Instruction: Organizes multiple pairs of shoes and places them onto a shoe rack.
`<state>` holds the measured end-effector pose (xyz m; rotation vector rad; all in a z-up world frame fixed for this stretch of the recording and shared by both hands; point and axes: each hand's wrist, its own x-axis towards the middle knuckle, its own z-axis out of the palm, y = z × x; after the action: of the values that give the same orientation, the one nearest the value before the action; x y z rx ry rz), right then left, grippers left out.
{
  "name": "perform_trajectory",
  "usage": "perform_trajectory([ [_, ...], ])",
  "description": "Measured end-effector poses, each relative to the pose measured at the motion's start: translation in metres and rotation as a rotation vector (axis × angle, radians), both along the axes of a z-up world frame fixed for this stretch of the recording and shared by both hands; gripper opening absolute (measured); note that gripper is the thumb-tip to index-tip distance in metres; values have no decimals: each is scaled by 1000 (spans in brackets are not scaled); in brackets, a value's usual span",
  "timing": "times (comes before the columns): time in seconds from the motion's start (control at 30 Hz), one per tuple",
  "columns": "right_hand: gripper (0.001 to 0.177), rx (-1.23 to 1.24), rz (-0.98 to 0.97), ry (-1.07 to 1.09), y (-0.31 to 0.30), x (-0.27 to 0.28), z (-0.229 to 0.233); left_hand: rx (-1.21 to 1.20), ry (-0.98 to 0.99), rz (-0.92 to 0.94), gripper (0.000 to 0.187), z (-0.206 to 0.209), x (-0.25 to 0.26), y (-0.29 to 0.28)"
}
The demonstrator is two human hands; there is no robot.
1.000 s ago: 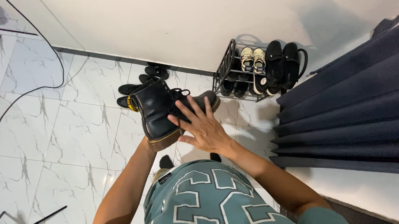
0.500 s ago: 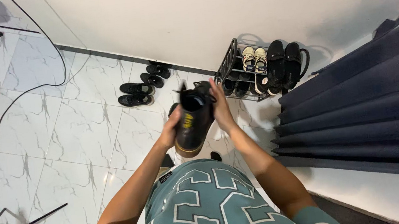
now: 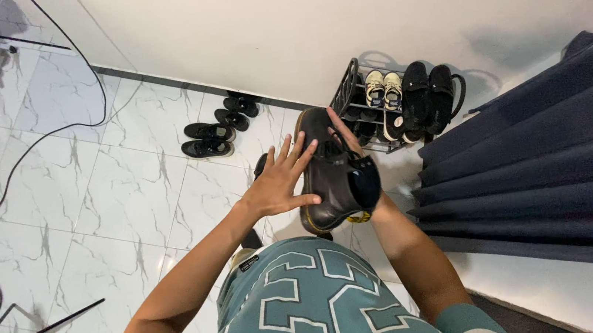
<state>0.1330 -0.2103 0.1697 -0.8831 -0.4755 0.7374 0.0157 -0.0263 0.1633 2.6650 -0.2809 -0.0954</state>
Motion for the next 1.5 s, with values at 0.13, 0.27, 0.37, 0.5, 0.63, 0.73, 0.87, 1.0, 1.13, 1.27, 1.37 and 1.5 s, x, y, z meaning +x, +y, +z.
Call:
perform_trajectory([
  [0.13, 78, 7, 54, 19, -12, 9, -6, 41, -46, -10, 113, 2, -3, -5],
  [0.27, 79, 49, 132, -49, -26, 18, -17, 52, -109, -30, 107, -3, 0, -6],
  [0.37, 77, -3, 144, -133, -25, 31, -42, 50, -128, -20, 106, -5, 1, -4],
  [0.5, 68, -134, 89, -108, -19, 52, -86, 29, -96, 14, 101, -16, 0, 2],
  [0.63, 70, -79, 126, 66, -19, 51, -84, -2, -37, 34, 94, -11, 3, 1],
  [0.73, 69, -109, 71, 13, -22, 43, -67, -29, -41, 60, 91, -13, 7, 2],
  [0.87, 71, 26, 129, -167, -24, 28, -37, -128, -78, 89, 88, -12, 8, 4],
  [1.0, 69, 162, 61, 149, -17, 36, -69, -308, -141, -13, 77, -7, -3, 2],
  [1.13, 62, 117, 1, 154, -20, 90, -168, -398, -123, -40, 68, 7, -19, -4],
  [1.27, 44, 82, -240, 445, -18, 112, -201, -464, -85, -44, 83, 16, -25, -8],
  [1.37, 40, 19, -368, 550, -12, 107, -190, -499, -54, -5, 91, 26, -26, -12],
  [1.5, 33, -51, -455, 427, -10, 97, -184, -525, -33, 101, 112, 30, -20, -20],
])
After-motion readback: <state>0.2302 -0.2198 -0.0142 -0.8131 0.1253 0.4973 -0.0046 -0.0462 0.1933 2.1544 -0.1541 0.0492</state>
